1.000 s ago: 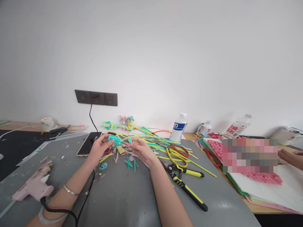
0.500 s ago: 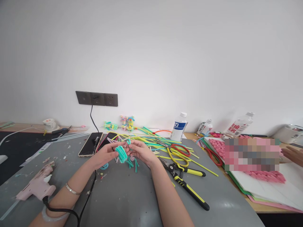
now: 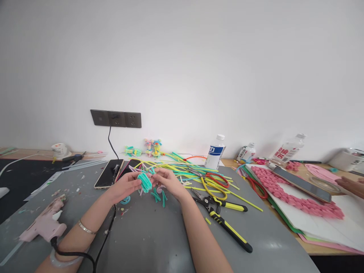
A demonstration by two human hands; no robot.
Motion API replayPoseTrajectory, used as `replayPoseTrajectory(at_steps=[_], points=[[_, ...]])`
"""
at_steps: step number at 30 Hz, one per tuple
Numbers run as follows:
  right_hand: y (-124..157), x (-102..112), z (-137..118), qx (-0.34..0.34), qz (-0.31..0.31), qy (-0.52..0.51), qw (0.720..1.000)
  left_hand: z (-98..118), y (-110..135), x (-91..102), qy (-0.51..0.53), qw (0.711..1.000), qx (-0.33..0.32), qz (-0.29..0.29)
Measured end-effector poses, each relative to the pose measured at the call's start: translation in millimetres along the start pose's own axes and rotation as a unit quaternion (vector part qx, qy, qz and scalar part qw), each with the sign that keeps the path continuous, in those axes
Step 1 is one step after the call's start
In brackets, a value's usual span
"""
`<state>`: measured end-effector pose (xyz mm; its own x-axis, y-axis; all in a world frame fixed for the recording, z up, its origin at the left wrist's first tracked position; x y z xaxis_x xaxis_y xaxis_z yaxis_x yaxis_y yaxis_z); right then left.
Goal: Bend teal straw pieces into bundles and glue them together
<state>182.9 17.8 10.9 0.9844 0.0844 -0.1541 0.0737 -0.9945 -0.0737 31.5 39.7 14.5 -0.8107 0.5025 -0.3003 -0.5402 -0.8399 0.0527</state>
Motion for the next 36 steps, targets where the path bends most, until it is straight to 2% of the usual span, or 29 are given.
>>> replayPoseTrajectory(at_steps=[6,9,13,19,30,36], points=[[-5,20,-1,0.012,0.105,0.031,0.994,1,0,0.0,-0.015,1.000,-0.004,0.004],[-7,30,1,0.017,0.133,0.065,0.989,2,-1,1.5,-0.010,1.000,-0.006,0.013],[-7,31,-1,0.026,0.119,0.082,0.989,3,0,0.0,-0.002,1.000,-0.006,0.002],[-3,16,-4,0.000,0.051,0.011,0.999,5,3,-3.1,0.008,1.000,-0.007,-0.010],[-3,16,0,-0.007,0.049,-0.032,0.998,3,1,-3.0,0.030,0.999,-0.003,-0.019],[-8,22,7,-0.018,0.087,-0.086,0.992,2,1,-0.9,0.019,1.000,0.000,-0.014]])
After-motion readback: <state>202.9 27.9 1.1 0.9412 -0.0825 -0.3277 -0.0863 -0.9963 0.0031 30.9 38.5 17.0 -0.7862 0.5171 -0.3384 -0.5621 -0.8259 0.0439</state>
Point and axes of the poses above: each hand's wrist, its own y-axis away from the middle knuckle, its own x-axis out of the back of the hand, z = x × y, the point moved 6 cm from there along -y, towards the middle knuckle, and after that the axes turned 10 degrees about z, right-handed, at the moved point
